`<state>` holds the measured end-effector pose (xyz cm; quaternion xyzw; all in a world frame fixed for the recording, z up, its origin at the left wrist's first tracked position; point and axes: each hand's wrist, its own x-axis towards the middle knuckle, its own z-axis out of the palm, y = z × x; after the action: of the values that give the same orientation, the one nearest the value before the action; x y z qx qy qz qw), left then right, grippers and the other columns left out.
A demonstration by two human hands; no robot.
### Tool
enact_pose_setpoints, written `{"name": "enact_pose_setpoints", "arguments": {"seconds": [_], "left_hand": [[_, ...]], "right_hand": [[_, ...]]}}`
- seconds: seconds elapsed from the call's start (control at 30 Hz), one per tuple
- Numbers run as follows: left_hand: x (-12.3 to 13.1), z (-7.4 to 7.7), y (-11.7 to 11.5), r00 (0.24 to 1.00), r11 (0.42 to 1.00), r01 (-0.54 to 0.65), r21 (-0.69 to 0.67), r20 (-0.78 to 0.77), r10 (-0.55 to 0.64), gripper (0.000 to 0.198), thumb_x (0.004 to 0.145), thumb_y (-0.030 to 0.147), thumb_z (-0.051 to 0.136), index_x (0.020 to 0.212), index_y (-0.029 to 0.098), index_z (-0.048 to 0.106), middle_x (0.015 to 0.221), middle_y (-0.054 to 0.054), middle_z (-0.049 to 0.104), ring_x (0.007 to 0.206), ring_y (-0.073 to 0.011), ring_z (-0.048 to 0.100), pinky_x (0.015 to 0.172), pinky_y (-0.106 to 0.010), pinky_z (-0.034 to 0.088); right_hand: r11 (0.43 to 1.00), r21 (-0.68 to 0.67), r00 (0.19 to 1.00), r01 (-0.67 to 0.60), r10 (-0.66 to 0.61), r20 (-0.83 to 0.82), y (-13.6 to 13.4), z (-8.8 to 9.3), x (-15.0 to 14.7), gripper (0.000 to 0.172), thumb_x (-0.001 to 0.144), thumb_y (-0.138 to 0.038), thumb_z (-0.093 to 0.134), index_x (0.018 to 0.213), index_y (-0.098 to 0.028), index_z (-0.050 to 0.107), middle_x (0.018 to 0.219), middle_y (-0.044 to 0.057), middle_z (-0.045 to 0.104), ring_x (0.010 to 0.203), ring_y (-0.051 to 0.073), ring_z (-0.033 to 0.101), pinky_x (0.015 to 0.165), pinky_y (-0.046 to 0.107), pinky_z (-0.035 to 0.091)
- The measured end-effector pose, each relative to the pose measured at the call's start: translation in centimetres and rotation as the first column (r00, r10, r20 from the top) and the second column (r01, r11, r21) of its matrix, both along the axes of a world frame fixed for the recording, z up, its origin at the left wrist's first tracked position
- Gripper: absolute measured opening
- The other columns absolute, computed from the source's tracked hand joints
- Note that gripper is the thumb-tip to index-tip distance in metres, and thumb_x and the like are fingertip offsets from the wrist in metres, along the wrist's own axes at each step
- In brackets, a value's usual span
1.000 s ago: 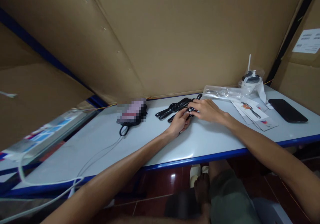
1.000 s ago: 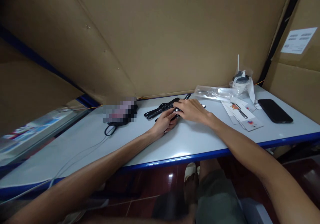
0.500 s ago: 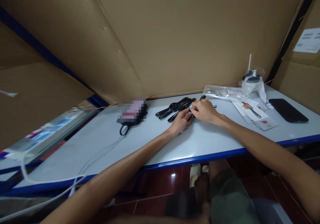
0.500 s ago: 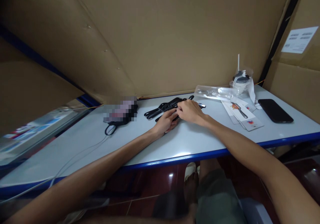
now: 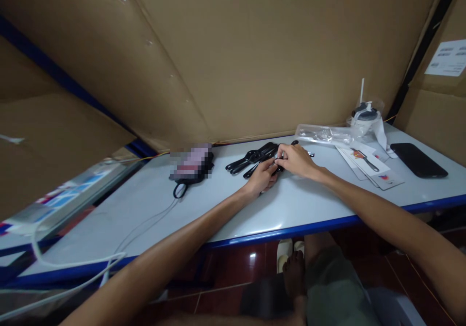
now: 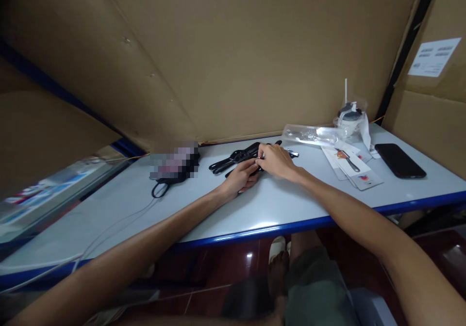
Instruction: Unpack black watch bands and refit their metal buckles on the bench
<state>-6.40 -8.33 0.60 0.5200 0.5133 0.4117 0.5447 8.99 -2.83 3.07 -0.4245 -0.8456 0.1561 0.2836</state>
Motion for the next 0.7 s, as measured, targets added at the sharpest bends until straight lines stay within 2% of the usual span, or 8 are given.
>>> {"name": "enact_pose_setpoints", "arguments": {"seconds": [0.17,0.37,0.47,0.7], "left_hand": [[0.1,0.4,0.0,1.000,0.999,-0.002,-0.038,-0.028,0.001,0.009,0.099,0.025,0.051,0.092,0.022,0.048,0.053,0.011,0.035,0.034,-0.0048,0.024,0.033,-0.014,0.012],[0.2,0.4,0.0,0.998,0.999,-0.010,-0.052,-0.058,0.006,0.006,0.101,0.024,0.048,0.096,0.021,0.050,0.053,0.011,0.034,0.033,-0.0048,0.022,0.033,-0.015,0.012],[0.2,0.4,0.0,0.999,0.999,0.005,-0.050,-0.054,-0.007,0.006,0.102,0.025,0.048,0.100,0.021,0.051,0.054,0.011,0.034,0.033,-0.0049,0.022,0.033,-0.015,0.012],[-0.2,0.7,-0.1,0.999,0.998,0.044,-0.053,-0.019,-0.045,0.009,0.100,0.030,0.053,0.103,0.022,0.052,0.054,0.012,0.032,0.035,-0.0048,0.021,0.033,-0.014,0.011]], "right_hand": [[0.996,0.050,0.997,-0.072,0.073,-0.017,0.1,0.0,0.1,0.012,0.093,-0.016,0.066,0.086,-0.019,0.076,0.084,0.005,0.075,0.078,0.017,0.064,0.070,0.029,0.037],[0.999,-0.008,0.988,-0.042,0.040,-0.147,0.8,-0.7,0.0,0.005,0.090,-0.017,0.072,0.086,-0.017,0.075,0.078,0.002,0.075,0.074,0.016,0.065,0.069,0.026,0.040],[0.999,-0.005,0.982,-0.047,0.045,-0.184,0.9,-0.9,-0.1,0.008,0.089,-0.016,0.073,0.080,-0.017,0.073,0.076,0.002,0.074,0.074,0.015,0.064,0.070,0.026,0.041],[0.997,0.049,0.988,-0.053,0.059,-0.144,0.3,-0.6,-0.2,0.010,0.092,-0.017,0.070,0.081,-0.018,0.070,0.078,0.002,0.073,0.074,0.015,0.062,0.070,0.027,0.038]]}}
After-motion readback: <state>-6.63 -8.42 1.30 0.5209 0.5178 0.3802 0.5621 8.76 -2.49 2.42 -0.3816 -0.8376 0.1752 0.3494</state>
